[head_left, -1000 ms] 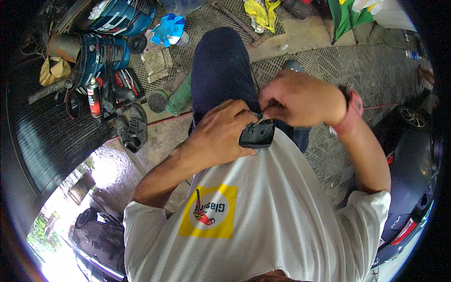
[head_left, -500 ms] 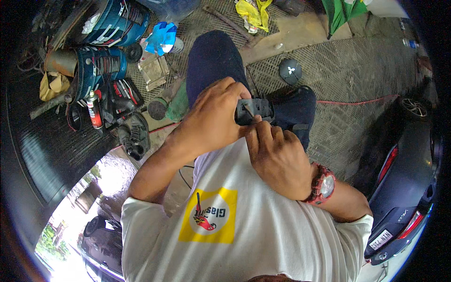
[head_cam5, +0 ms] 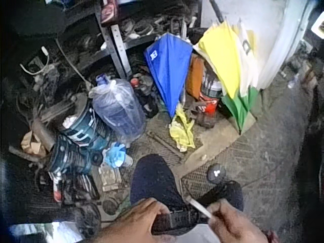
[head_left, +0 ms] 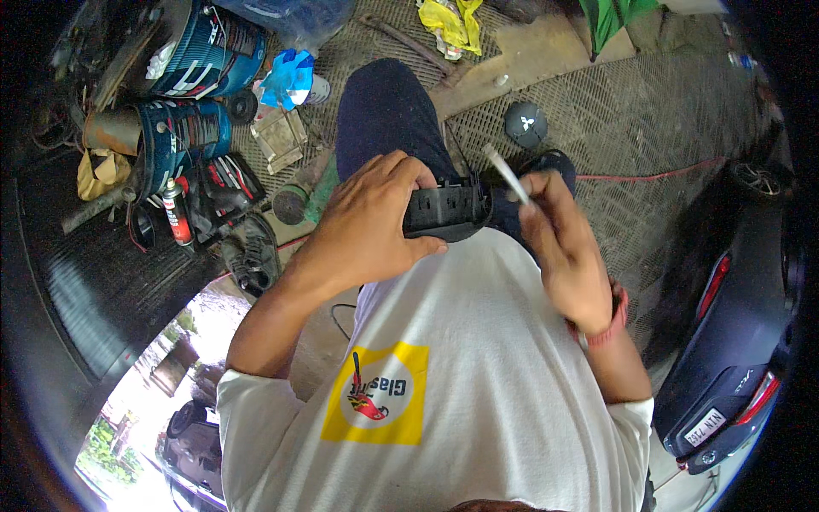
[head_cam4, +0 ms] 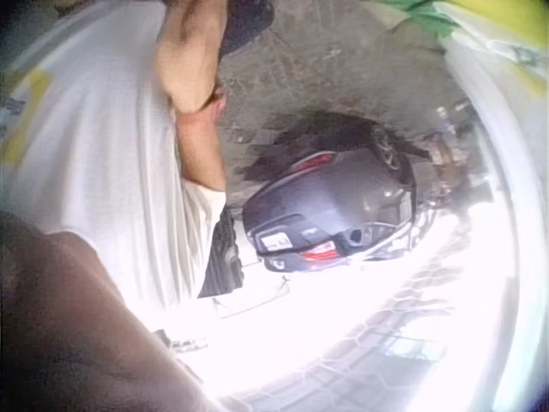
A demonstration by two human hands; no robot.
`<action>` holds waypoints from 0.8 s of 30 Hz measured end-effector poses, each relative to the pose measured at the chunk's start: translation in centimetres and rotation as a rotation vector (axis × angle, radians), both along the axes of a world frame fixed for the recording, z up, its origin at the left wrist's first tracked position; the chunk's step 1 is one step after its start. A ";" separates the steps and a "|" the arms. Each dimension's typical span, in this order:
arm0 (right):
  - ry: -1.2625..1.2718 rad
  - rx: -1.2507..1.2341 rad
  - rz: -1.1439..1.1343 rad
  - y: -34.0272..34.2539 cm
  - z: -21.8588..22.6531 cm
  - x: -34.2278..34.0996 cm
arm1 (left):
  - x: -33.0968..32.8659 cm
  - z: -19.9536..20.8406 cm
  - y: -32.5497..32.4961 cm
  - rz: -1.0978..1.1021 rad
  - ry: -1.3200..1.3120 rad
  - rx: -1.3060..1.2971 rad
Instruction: The person uses a screwdriver and a hammer to disassemble a speaker housing while seated in a workshop environment.
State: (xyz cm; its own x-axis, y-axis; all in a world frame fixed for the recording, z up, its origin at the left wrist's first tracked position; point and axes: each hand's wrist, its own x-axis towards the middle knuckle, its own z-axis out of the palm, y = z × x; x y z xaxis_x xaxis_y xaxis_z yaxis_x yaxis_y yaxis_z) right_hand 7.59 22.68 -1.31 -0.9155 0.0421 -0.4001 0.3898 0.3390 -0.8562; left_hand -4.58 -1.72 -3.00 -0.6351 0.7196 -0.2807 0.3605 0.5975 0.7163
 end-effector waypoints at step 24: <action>0.125 0.038 0.437 4.1 -3.0 -4.9 | 0.4 0.6 -1.2 -0.104 -0.039 -0.012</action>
State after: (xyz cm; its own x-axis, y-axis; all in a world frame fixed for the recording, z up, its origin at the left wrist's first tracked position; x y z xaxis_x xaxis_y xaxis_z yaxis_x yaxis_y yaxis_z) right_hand 2.67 26.82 -4.30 -0.8917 -0.3464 -0.2912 0.0980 0.4806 -0.8715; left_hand -4.18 -2.90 -2.36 -0.5457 0.7774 -0.3127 0.3925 0.5669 0.7243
